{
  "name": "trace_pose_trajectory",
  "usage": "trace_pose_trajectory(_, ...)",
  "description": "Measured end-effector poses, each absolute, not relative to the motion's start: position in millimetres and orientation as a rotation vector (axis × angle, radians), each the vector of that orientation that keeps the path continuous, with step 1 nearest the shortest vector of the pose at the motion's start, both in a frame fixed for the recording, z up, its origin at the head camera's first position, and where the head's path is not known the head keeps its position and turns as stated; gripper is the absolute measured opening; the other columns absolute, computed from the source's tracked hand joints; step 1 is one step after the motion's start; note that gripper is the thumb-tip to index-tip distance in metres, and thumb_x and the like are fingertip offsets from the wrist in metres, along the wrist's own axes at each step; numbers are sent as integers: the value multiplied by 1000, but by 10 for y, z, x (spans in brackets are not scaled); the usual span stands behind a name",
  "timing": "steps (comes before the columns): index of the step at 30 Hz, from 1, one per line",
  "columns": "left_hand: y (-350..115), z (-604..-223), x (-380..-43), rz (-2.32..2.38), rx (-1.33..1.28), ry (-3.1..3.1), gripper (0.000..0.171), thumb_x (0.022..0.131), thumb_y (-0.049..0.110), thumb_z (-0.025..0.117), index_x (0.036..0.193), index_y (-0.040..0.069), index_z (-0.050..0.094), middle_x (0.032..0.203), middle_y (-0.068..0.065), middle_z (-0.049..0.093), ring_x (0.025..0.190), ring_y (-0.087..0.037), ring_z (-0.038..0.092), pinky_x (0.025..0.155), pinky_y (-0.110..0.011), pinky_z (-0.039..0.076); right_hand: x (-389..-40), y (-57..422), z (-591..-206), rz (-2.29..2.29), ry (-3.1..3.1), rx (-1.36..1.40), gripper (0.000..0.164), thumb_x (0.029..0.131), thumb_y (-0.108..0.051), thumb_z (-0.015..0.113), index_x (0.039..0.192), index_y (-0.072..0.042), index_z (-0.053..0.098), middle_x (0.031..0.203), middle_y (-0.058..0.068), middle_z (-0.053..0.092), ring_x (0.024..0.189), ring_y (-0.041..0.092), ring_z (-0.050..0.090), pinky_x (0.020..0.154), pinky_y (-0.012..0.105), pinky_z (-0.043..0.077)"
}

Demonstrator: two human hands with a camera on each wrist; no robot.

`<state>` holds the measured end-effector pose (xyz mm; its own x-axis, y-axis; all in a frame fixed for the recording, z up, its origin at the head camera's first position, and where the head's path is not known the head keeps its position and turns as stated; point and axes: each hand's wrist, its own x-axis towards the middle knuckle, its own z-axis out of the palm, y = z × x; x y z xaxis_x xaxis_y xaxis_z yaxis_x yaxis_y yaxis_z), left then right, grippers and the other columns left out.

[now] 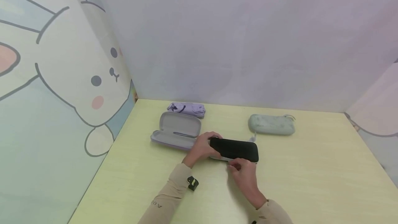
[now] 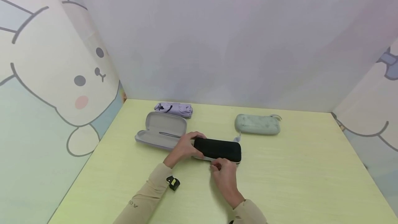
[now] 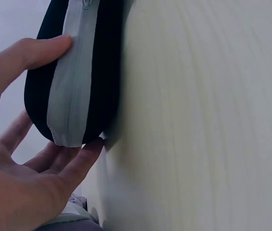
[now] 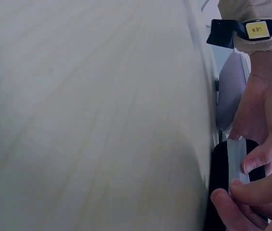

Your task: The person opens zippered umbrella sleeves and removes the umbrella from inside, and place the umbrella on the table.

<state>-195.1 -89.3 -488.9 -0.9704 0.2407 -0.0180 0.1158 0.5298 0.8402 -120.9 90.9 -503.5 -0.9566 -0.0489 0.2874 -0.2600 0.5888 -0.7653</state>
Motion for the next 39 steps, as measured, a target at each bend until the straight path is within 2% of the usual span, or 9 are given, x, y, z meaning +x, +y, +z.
trace_pose_trajectory(22,-897,-4882,-1925,1441,311,2630,58,53,12,90,106,23,67,107,7,63,105,-20,53,89,-38,44,-1220,732,-5064,1261,-2555,301,13,67,8,76,69,-2,68,64,2,63,56,10,58,55,26,48)
trace_pose_trajectory(31,-909,-4888,-1912,1453,306,2632,62,51,22,93,107,23,67,109,8,63,105,-17,53,90,-37,44,-1220,634,-5058,1255,-2536,317,15,67,9,75,68,-4,69,63,0,62,56,8,54,53,24,45)
trace_pose_trajectory(39,-899,-4895,-1911,1456,313,2641,61,51,17,91,107,23,67,107,9,63,103,-15,54,90,-35,43,-1221,538,-5065,1268,-2531,313,16,66,10,75,64,-4,68,64,0,63,56,7,55,55,25,46)
